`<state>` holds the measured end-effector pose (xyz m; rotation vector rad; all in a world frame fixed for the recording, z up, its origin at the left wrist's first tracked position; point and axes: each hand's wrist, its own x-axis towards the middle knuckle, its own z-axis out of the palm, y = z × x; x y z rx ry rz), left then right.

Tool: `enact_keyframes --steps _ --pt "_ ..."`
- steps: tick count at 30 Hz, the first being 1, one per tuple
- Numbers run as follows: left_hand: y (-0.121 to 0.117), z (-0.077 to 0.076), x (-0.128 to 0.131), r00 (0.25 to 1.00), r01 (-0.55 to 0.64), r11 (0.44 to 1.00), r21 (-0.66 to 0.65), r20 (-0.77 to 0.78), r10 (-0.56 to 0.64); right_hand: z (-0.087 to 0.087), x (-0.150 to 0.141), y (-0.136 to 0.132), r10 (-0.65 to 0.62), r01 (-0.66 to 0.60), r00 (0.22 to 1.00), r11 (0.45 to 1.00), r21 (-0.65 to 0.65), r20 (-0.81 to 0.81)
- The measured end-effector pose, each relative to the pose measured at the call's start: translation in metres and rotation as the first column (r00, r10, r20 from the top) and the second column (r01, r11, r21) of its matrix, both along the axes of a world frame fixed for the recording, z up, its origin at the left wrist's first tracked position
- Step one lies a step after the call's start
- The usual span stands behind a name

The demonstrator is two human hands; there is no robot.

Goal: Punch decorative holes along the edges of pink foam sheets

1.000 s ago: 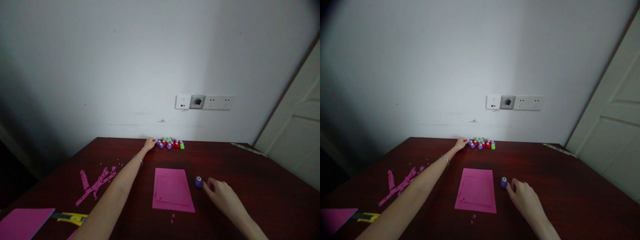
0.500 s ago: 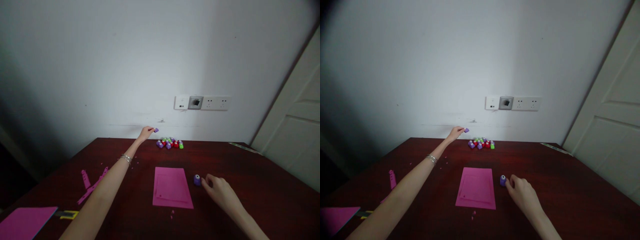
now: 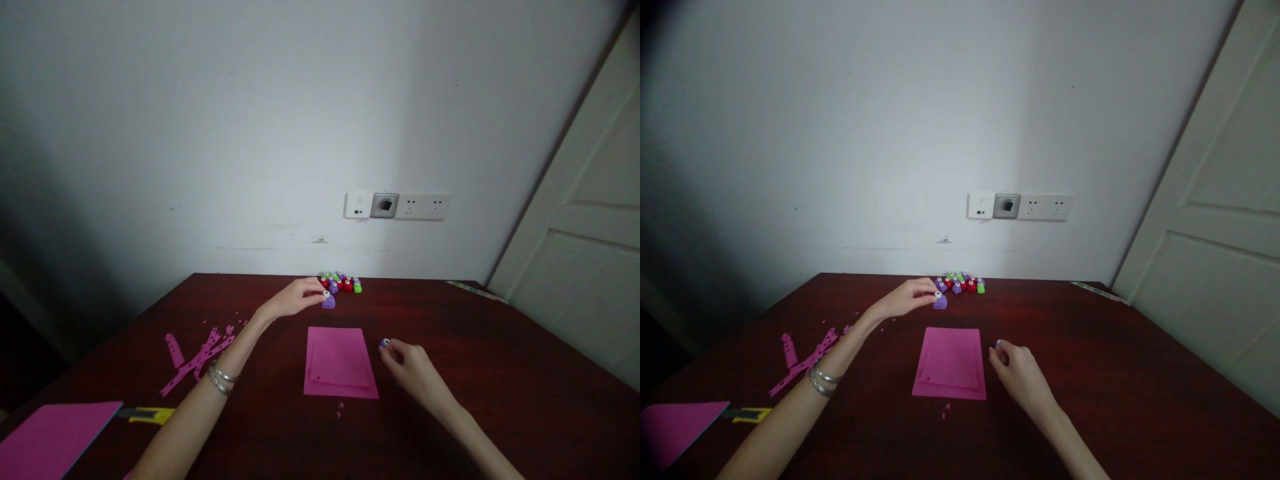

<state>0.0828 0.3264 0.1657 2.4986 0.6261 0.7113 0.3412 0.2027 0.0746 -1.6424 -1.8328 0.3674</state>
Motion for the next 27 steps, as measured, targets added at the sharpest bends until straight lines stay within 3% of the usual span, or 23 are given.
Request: enact_keyframes --steps 4,7,12,18,27 --pt "-0.004 -0.015 0.0 0.996 0.043 0.999 -0.024 -0.077 -0.044 -0.009 -0.013 -0.001 0.095 -0.121 0.97 0.987 -0.106 -0.222" --pt "-0.004 -0.02 0.001 0.993 0.063 0.997 -0.035 -0.098 -0.066 -0.014 -0.024 0.0 0.114 -0.156 0.931 0.983 -0.096 -0.346" --pt "-0.012 -0.02 0.003 0.985 0.124 0.992 -0.037 -0.116 -0.127 0.002 -0.039 0.007 0.085 -0.208 0.82 0.966 -0.154 -0.567" --pt "-0.028 -0.013 0.006 0.965 0.219 0.974 -0.065 -0.135 -0.226 0.03 -0.046 0.009 0.105 -0.417 0.711 0.859 -0.298 -0.695" --pt "-0.042 -0.001 0.008 0.922 0.321 0.92 -0.224 -0.148 -0.358 0.031 -0.045 0.006 0.113 -0.603 0.517 0.752 -0.267 -0.848"
